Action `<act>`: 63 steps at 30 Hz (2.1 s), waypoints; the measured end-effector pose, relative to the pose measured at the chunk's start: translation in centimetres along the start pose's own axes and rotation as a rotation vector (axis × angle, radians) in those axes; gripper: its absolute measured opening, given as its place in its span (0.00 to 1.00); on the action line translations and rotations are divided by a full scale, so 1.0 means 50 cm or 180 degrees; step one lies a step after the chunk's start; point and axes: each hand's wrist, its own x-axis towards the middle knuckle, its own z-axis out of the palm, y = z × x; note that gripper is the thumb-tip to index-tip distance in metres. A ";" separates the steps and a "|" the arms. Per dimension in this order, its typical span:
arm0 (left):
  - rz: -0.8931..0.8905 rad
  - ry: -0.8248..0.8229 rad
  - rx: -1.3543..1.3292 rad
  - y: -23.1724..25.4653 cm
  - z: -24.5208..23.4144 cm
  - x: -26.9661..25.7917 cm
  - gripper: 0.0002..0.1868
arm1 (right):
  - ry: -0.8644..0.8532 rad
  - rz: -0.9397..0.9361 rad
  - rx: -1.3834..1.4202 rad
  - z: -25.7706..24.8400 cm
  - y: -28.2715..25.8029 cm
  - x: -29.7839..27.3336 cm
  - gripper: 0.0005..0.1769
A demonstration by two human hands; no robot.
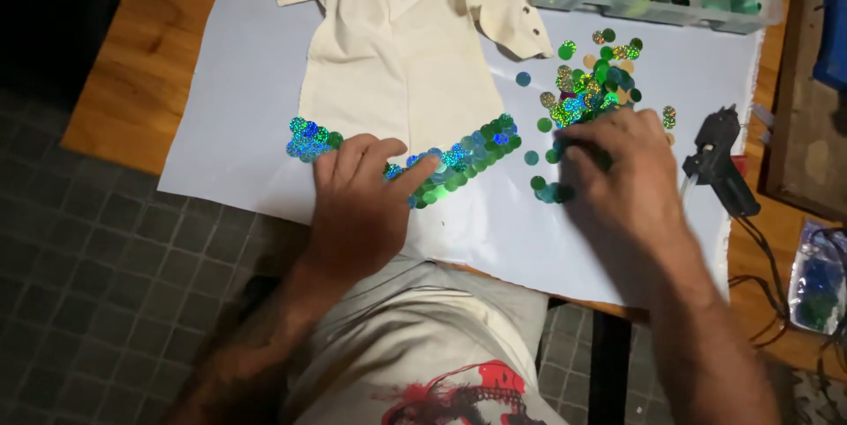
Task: Decorating a white garment by gluing green and blue sequins to its edge using a hot glue gun
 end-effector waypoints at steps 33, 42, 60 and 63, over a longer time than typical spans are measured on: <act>-0.2432 -0.0242 -0.4011 0.099 0.025 0.067 0.11 | -0.0508 0.1456 0.3562 0.019 -0.124 0.041 0.07; -0.3201 -0.0577 -0.4430 0.093 -0.053 0.088 0.16 | -0.0381 0.1407 0.3895 0.075 -0.139 0.021 0.19; -0.3125 -0.0889 -0.2775 0.121 0.031 0.015 0.06 | 0.0263 0.1776 0.2576 0.075 -0.216 -0.056 0.13; -0.1948 -0.0422 -0.1908 0.131 0.042 -0.003 0.02 | 0.0396 0.1722 0.2088 0.048 -0.206 -0.071 0.13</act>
